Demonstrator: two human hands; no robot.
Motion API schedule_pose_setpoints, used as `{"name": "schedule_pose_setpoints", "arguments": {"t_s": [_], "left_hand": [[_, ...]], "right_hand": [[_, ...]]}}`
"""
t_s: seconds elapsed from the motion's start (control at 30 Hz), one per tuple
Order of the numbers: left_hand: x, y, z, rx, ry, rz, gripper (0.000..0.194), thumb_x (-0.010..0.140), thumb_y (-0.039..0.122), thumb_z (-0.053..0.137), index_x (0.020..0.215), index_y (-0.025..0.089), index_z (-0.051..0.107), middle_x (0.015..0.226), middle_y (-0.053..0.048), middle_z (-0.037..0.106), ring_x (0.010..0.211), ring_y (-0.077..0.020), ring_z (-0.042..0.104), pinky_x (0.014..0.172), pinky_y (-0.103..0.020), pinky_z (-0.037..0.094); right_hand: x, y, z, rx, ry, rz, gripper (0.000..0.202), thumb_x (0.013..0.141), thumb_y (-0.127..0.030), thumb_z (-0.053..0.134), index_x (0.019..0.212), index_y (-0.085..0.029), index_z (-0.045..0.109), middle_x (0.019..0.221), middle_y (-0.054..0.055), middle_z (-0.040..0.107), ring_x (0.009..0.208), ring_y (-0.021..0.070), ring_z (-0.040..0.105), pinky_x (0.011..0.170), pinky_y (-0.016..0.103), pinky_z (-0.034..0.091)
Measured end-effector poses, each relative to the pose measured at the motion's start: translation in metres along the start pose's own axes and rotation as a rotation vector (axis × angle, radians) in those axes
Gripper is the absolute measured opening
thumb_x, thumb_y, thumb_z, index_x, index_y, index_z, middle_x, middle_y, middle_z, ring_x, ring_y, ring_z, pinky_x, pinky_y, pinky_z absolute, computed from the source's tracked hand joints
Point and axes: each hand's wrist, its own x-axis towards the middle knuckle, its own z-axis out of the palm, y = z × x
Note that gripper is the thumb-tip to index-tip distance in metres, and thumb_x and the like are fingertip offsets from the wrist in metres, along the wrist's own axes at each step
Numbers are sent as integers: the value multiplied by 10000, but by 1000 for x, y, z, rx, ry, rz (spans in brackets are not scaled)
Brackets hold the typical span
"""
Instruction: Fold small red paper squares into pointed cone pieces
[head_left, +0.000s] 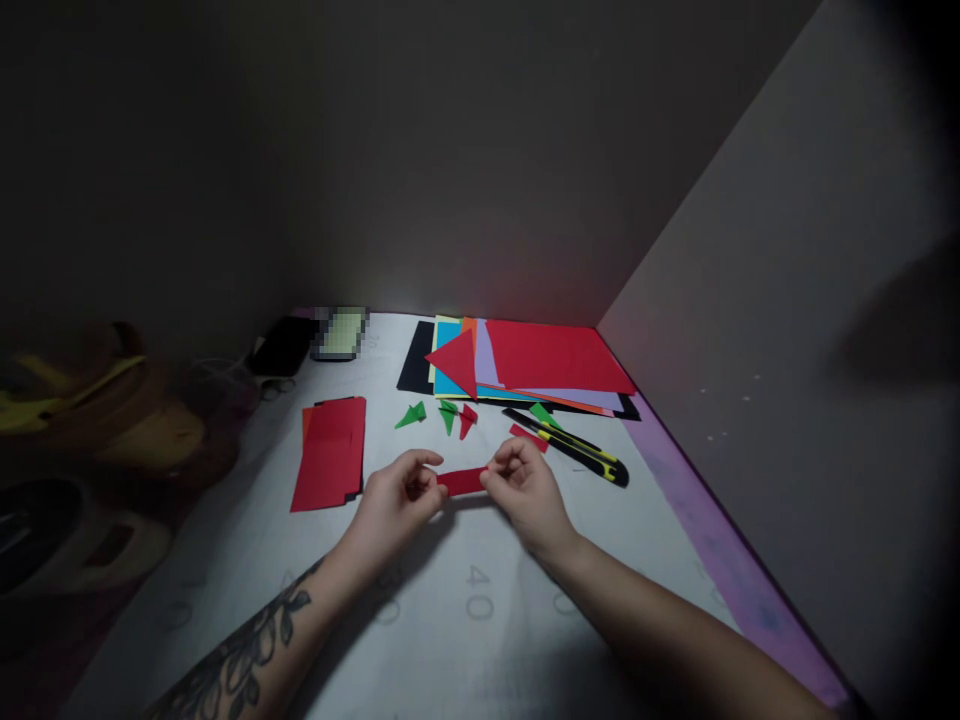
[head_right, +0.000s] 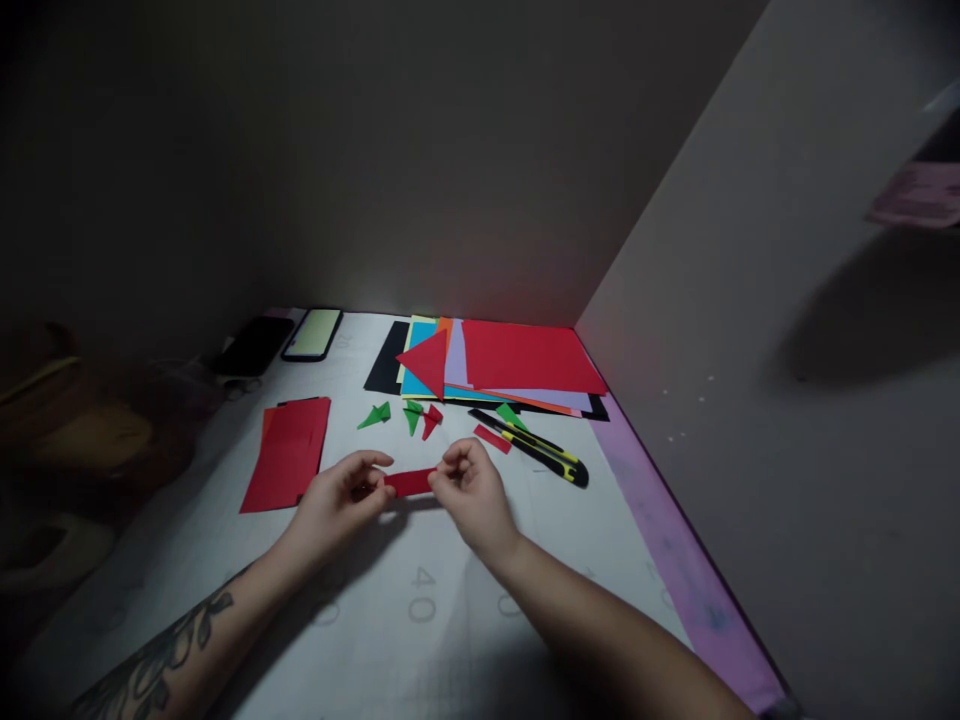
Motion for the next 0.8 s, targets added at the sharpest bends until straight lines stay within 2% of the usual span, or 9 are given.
{"name": "schedule_pose_setpoints", "arguments": {"t_s": [0.2,0.27,0.33,0.43,0.53,0.67,0.8], "left_hand": [[-4,-9,-1,239,-74,76,266,778,254,576,1029,177,619,759,-12,655,642,-130,566,602,-238,433],[-4,-7,-1,207,-62,67,254,775,250,582,1013,172,623,775,-22,661,661,-140,584,614,-245,445],[-4,-4,0,135,-34,50,232,769,250,594,983,164,621,780,-27,658,688,-150,601,636,-253,460],[-3,0,3,16,27,38,205,759,260,620,938,160,612,772,-26,651,707,-153,612,649,-253,469],[-5,3,7,-74,56,36,192,757,266,636,917,164,601,788,-23,655,727,-148,618,656,-242,468],[-7,6,11,-96,76,26,167,748,257,640,880,165,595,775,-11,647,715,-137,603,656,-239,459],[-7,5,13,-110,79,8,163,733,237,641,864,165,576,746,2,618,687,-126,572,638,-236,440]], "right_hand": [[5,4,-5,-54,-21,-33,229,730,-159,647,814,-235,449,706,-46,551,648,122,527,625,247,414],[4,2,-4,-12,-29,-56,246,733,-179,662,858,-242,460,751,-36,560,693,128,543,664,255,432],[3,1,-2,59,-43,-78,362,700,-219,713,971,-257,476,859,-13,572,795,144,566,732,272,455],[-1,1,4,93,-147,5,530,644,-308,776,1087,-262,491,965,20,584,841,167,583,737,289,476],[-5,4,13,59,-232,125,417,662,-373,766,994,-226,561,903,28,630,780,174,596,700,298,481],[-8,5,19,81,-206,168,319,701,-375,736,939,-194,625,877,37,669,807,192,618,757,328,485],[-9,5,20,98,-179,182,267,714,-350,722,911,-184,651,846,32,677,765,184,616,741,319,481]]}}
